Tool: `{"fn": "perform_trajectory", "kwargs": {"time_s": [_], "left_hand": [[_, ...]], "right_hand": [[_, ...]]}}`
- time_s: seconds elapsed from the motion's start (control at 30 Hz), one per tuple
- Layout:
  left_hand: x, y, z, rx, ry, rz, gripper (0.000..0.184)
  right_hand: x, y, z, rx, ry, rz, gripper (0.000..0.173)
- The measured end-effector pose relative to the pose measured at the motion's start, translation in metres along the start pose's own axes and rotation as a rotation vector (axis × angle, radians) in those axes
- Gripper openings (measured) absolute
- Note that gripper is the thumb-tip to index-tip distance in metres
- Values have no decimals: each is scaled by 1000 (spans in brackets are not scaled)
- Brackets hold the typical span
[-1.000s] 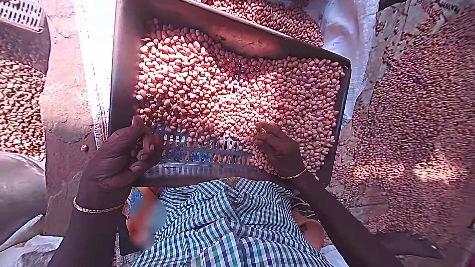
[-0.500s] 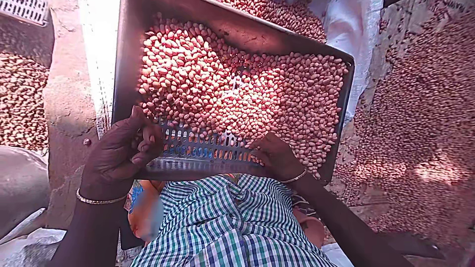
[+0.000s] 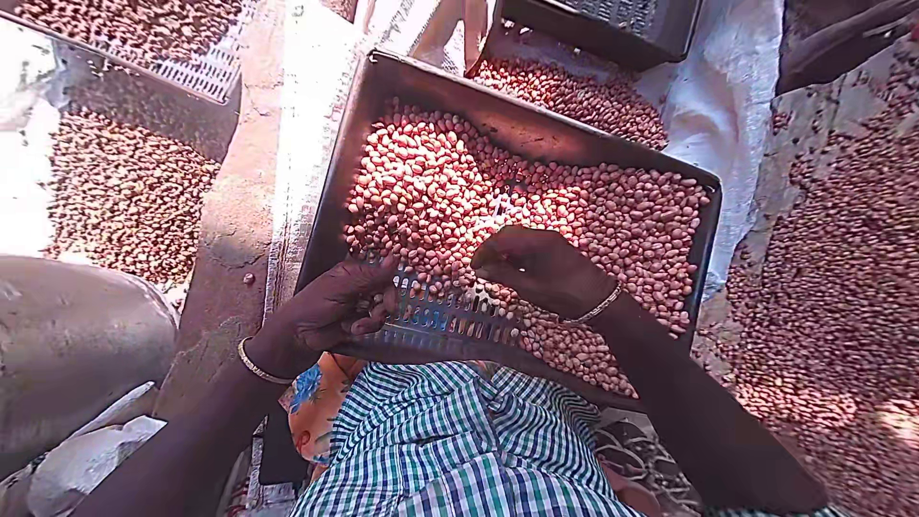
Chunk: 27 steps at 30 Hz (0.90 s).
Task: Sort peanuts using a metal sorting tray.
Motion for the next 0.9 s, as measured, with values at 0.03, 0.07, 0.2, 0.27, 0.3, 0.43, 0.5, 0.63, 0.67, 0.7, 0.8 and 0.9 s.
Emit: {"fn": "perform_trajectory", "kwargs": {"time_s": [0.03, 0.07, 0.2, 0.27, 0.3, 0.43, 0.5, 0.63, 0.67, 0.7, 0.8, 0.9], "left_hand": [[-4, -1, 0, 2, 51, 34, 54], [-9, -3, 0, -2, 116, 70, 50], [-30, -14, 7, -82, 400, 187, 47], [-35, -15, 9, -97, 461, 225, 48], [-36, -15, 9, -93, 475, 235, 47], [-38, -13, 11, -59, 489, 267, 50], [-39, -10, 11, -26, 489, 258, 53], [-38, -10, 13, 6, 510, 239, 52], [-39, -10, 15, 9, 520, 261, 51], [-40, -9, 16, 27, 530, 289, 49], [-46, -6, 19, 50, 582, 290, 49], [-54, -9, 23, 2, 669, 299, 53]], "right_hand": [[-4, -41, -11, -177, -24, -13, 11], [-4, -84, -18, -361, -49, 28, 20], [16, -100, -33, -516, -402, 168, 31], [14, -36, -40, -302, -551, 56, 27], [9, -13, -48, -220, -580, 22, 28], [-13, 47, -56, -115, -627, 146, 42], [-20, 77, -28, 32, -652, 331, 51], [-60, 87, 62, 410, -549, 489, 51], [-70, 71, 78, 403, -523, 497, 48], [-76, 50, 89, 343, -504, 487, 46], [-72, -11, 85, -23, -365, 181, 30], [-64, -16, 49, -318, -160, -63, 22]]}}
Point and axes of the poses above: each hand's wrist, its own z-axis away from the middle knuckle, its own y-axis out of the palm, x = y × z, the point moved 10 cm from there along -z, towards the middle knuckle, and after that the axes turned 7 degrees about y, right-handed, at the moved point
